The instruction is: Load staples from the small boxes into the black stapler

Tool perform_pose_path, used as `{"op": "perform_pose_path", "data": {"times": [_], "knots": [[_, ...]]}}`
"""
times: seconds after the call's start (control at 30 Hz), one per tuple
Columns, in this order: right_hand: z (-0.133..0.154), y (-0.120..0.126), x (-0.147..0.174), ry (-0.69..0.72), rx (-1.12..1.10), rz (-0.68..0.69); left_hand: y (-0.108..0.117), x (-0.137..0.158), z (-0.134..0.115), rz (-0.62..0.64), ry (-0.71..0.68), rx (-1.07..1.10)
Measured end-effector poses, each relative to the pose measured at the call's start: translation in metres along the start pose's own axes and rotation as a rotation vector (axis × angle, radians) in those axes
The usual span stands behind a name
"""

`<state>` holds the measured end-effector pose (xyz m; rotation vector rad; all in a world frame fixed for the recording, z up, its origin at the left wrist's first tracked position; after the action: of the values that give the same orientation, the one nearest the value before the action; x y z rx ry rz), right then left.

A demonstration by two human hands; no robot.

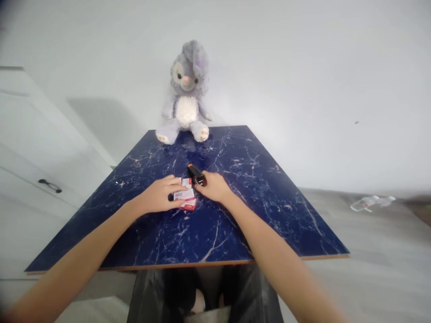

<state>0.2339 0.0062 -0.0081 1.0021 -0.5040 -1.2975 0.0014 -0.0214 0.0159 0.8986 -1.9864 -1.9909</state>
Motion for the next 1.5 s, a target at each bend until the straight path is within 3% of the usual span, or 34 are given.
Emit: {"op": "perform_pose_path", "data": {"times": [0.17, 0.33, 0.5, 0.73, 0.83, 0.93, 1.03, 1.1, 1.17, 1.3, 1.4, 1.5], "knots": [[0.001, -0.003, 0.002, -0.045, 0.060, -0.036, 0.002, 0.009, 0.036, -0.045, 0.201, -0.094], [0.003, -0.004, 0.003, -0.069, 0.084, -0.051, 0.005, 0.014, 0.051, -0.005, 0.317, -0.156], [0.005, -0.005, 0.004, -0.103, 0.106, -0.046, 0.002, 0.015, 0.053, 0.000, 0.415, -0.171], [0.011, -0.003, 0.007, -0.096, 0.026, -0.068, 0.004, 0.007, 0.034, -0.028, 0.620, -0.191], [0.005, -0.002, 0.003, -0.188, 0.032, -0.040, 0.006, 0.008, 0.032, -0.037, 0.567, -0.001], [-0.006, 0.004, -0.001, -0.288, 0.045, -0.181, 0.003, 0.010, 0.030, -0.019, 0.405, 0.286], [-0.005, 0.016, 0.000, -0.211, 0.003, -0.388, -0.002, 0.009, 0.023, -0.020, 0.295, 0.443], [0.005, 0.024, 0.005, -0.115, -0.057, -0.440, -0.006, 0.007, 0.018, -0.041, 0.288, 0.437], [0.020, 0.027, 0.012, 0.019, -0.111, -0.300, -0.007, 0.006, 0.014, -0.072, 0.304, 0.375], [0.038, 0.021, 0.026, 0.343, -0.111, 0.275, -0.009, 0.006, 0.019, -0.099, 0.271, 0.236], [0.035, 0.021, 0.031, 0.388, -0.092, 0.400, -0.013, 0.007, 0.026, -0.134, 0.224, 0.141], [0.022, 0.032, 0.028, 0.310, -0.034, 0.435, -0.019, 0.007, 0.030, -0.184, 0.184, 0.107]]}}
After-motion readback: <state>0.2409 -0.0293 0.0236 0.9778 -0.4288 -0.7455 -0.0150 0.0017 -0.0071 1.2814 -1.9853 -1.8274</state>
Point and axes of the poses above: each hand's wrist, its own x-axis away from the middle knuckle, its own y-axis out of the back of the hand, z = x × y, the point moved 1 cm from there along -x, towards the middle knuckle, and after that the axes turned 7 degrees about -y, right-handed, at the moved point
